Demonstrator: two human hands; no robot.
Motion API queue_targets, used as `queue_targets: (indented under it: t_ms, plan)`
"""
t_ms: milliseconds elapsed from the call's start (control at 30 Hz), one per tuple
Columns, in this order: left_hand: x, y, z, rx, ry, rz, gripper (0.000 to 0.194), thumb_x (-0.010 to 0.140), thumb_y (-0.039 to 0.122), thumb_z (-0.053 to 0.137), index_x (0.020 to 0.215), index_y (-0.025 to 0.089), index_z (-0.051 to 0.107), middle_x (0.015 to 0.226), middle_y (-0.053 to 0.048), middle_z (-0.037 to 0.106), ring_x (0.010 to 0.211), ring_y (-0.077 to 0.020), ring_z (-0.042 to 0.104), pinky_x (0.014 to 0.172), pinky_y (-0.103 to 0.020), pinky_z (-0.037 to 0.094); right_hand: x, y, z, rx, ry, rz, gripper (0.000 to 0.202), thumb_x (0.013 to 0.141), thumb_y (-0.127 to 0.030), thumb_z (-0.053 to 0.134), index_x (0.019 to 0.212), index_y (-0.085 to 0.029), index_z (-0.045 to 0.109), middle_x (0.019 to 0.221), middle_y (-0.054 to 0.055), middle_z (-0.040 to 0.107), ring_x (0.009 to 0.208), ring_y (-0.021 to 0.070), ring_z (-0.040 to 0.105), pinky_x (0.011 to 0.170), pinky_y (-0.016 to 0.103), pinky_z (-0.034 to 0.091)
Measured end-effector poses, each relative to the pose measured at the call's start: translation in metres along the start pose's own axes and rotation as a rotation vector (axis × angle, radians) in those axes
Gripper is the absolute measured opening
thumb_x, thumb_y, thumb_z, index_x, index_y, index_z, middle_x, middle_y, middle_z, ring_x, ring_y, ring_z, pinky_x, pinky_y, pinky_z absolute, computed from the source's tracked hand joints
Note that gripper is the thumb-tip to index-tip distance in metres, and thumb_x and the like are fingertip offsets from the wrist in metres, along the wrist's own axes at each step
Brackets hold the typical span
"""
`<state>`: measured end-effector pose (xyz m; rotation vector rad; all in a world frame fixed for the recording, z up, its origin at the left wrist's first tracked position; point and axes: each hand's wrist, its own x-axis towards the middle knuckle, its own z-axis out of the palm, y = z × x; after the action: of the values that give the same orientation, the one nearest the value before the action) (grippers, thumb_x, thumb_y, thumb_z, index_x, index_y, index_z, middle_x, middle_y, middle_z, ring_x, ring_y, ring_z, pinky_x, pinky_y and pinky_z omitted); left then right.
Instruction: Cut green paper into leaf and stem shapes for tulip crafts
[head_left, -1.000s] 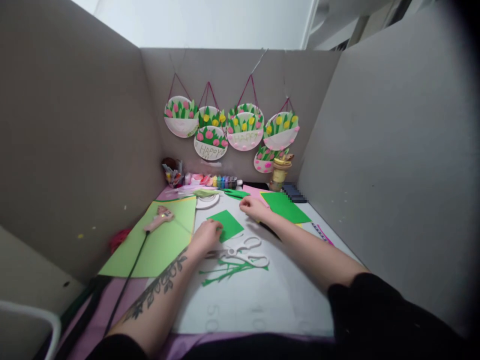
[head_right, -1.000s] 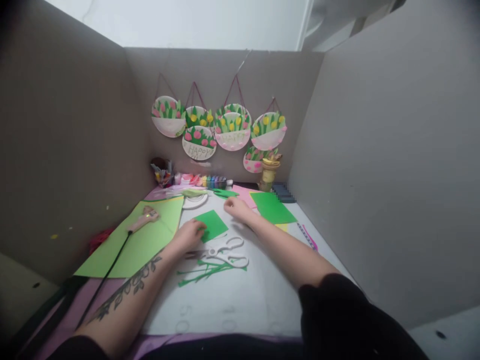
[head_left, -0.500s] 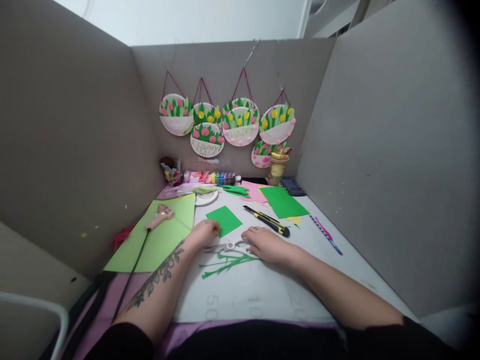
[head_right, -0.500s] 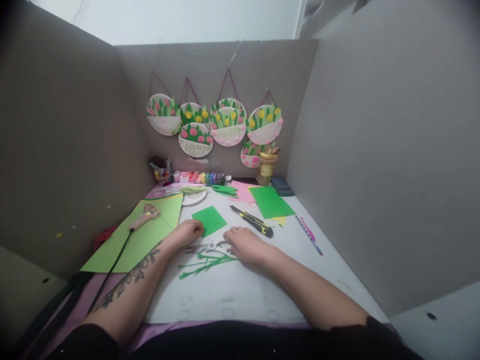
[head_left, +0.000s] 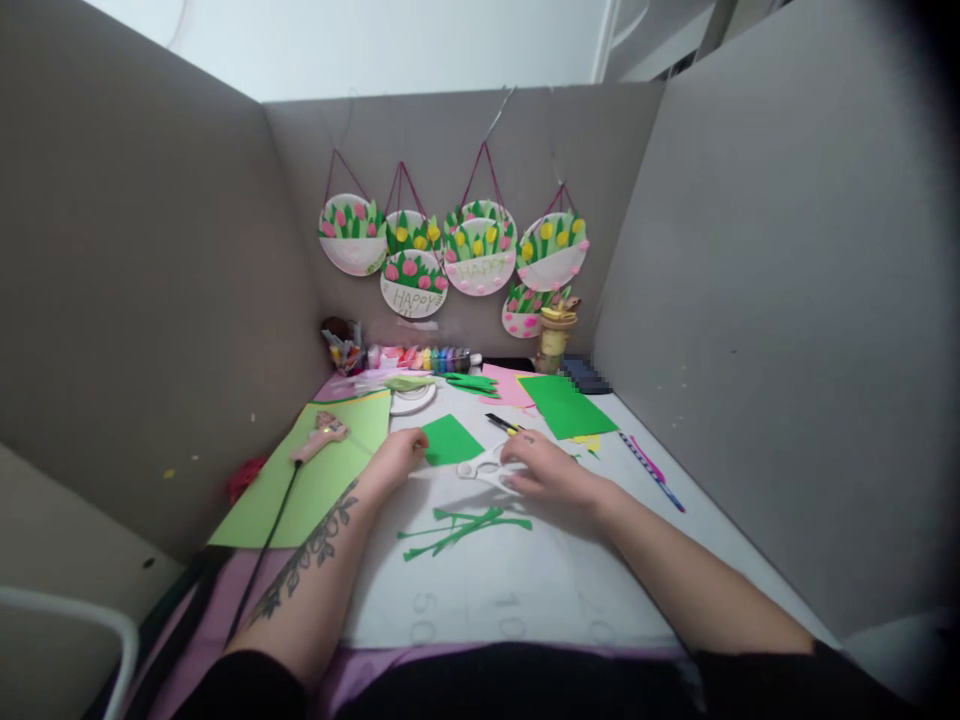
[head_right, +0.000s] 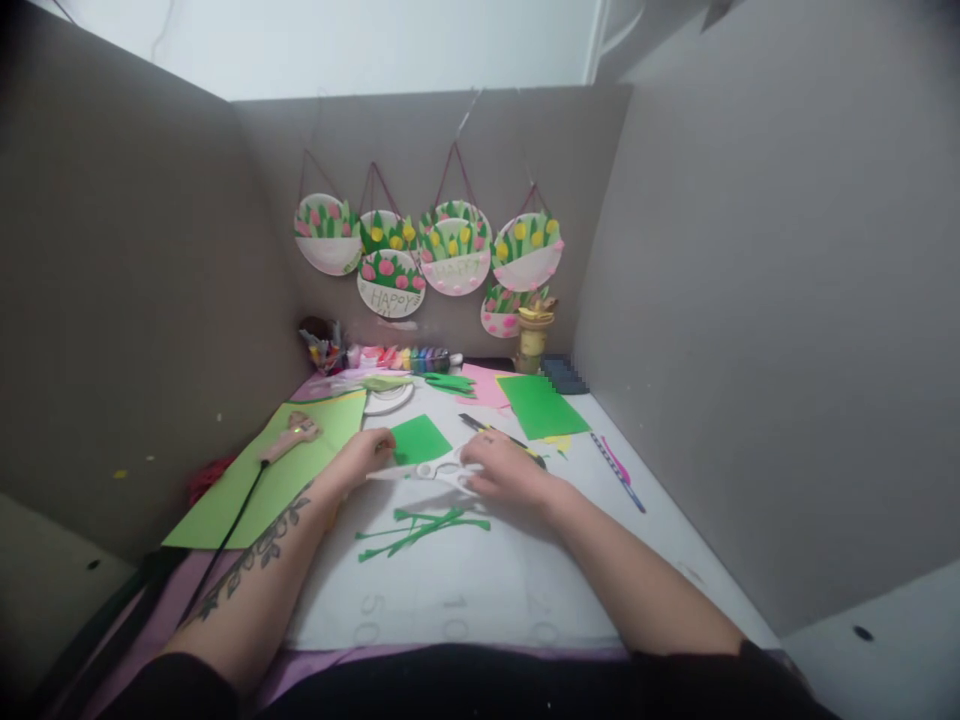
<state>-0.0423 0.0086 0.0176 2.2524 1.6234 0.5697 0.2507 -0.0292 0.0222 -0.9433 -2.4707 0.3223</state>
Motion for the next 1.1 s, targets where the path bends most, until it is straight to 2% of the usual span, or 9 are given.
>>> queue_targets:
  t_ms: [133, 300, 367, 433, 500, 600, 733, 967, 1100]
  plan:
    - [-0.002, 0.003, -0.009, -0.099, 0.021, -0.054, 0.018, 0.072, 0.017, 0.052, 0.082, 0.017, 0.067, 0.077, -0.003, 0.068, 0.075, -0.0188, 0.061, 0.070, -0.026, 0.044, 0.000, 0.025, -0.005, 0.154, 0.251, 0.278, 0.020, 0.079, -0.028, 0.054, 0.097, -0.020, 0.053, 0.097, 0.007, 0.060, 0.088, 0.0201, 0.055, 0.079, 0.031, 0.043]
    - [-0.021, 0.023, -0.020, -0.379, -0.510, 0.173, 0.044, 0.062, 0.032, 0.074, 0.105, 0.022, 0.067, 0.095, -0.004, 0.068, 0.086, -0.0197, 0.062, 0.073, -0.025, 0.047, 0.000, 0.046, 0.000, 0.002, 0.268, 0.489, 0.017, 0.077, -0.027, 0.056, 0.092, -0.019, 0.053, 0.093, 0.006, 0.062, 0.086, 0.0203, 0.055, 0.075, 0.029, 0.040]
    - [-0.025, 0.029, -0.024, -0.435, -0.607, 0.247, 0.056, 0.059, 0.035, 0.078, 0.112, 0.024, 0.066, 0.109, -0.006, 0.066, 0.094, -0.0209, 0.061, 0.075, -0.024, 0.048, 0.000, 0.046, 0.005, -0.108, 0.200, 0.513, 0.018, 0.076, -0.025, 0.058, 0.092, -0.019, 0.055, 0.094, 0.006, 0.064, 0.089, 0.0216, 0.054, 0.074, 0.029, 0.037]
    - [-0.024, 0.029, -0.023, -0.412, -0.537, 0.247, 0.047, 0.069, 0.038, 0.070, 0.113, 0.023, 0.065, 0.111, -0.007, 0.065, 0.097, -0.0209, 0.060, 0.077, -0.025, 0.048, 0.001, 0.043, 0.010, -0.183, 0.142, 0.531, 0.019, 0.077, -0.026, 0.058, 0.094, -0.019, 0.056, 0.096, 0.007, 0.064, 0.091, 0.0224, 0.054, 0.074, 0.029, 0.035]
    - [-0.019, 0.024, -0.018, -0.269, -0.339, 0.174, 0.031, 0.078, 0.033, 0.057, 0.105, 0.020, 0.067, 0.105, -0.007, 0.065, 0.094, -0.0204, 0.060, 0.079, -0.027, 0.047, 0.003, 0.040, 0.014, -0.239, 0.105, 0.544, 0.018, 0.078, -0.027, 0.058, 0.095, -0.019, 0.057, 0.097, 0.007, 0.065, 0.091, 0.0230, 0.055, 0.073, 0.029, 0.034]
    - [-0.012, 0.016, -0.006, 0.038, -0.168, 0.063, 0.028, 0.074, 0.019, 0.053, 0.097, 0.016, 0.069, 0.099, -0.011, 0.065, 0.088, -0.0225, 0.059, 0.082, -0.031, 0.045, 0.005, 0.036, 0.019, -0.308, 0.084, 0.553, 0.016, 0.080, -0.026, 0.058, 0.094, -0.019, 0.057, 0.098, 0.008, 0.066, 0.094, 0.0240, 0.055, 0.073, 0.030, 0.033]
    - [-0.013, 0.019, 0.001, 0.062, -0.253, 0.085, 0.026, 0.065, 0.011, 0.055, 0.085, 0.018, 0.071, 0.086, -0.007, 0.068, 0.079, -0.0207, 0.060, 0.072, -0.027, 0.043, 0.005, 0.036, 0.023, -0.356, 0.077, 0.555, 0.014, 0.081, -0.026, 0.059, 0.093, -0.019, 0.058, 0.099, 0.009, 0.066, 0.096, 0.0248, 0.055, 0.074, 0.030, 0.033]
    - [-0.026, 0.035, -0.013, -0.251, -0.594, 0.178, 0.019, 0.059, 0.016, 0.060, 0.071, 0.022, 0.072, 0.066, 0.003, 0.069, 0.061, -0.0147, 0.058, 0.058, -0.021, 0.040, 0.006, 0.033, 0.023, -0.387, 0.047, 0.554, 0.016, 0.082, -0.026, 0.058, 0.097, -0.019, 0.059, 0.102, 0.011, 0.065, 0.099, 0.0263, 0.055, 0.077, 0.032, 0.035]
    - [-0.020, 0.029, -0.006, -0.141, -0.354, 0.192, 0.017, 0.069, 0.018, 0.055, 0.074, 0.021, 0.071, 0.072, -0.001, 0.069, 0.068, -0.0168, 0.059, 0.064, -0.023, 0.042, 0.006, 0.031, 0.022, -0.380, 0.041, 0.555, 0.018, 0.085, -0.029, 0.055, 0.098, -0.018, 0.061, 0.103, 0.012, 0.065, 0.100, 0.0270, 0.054, 0.080, 0.034, 0.036]
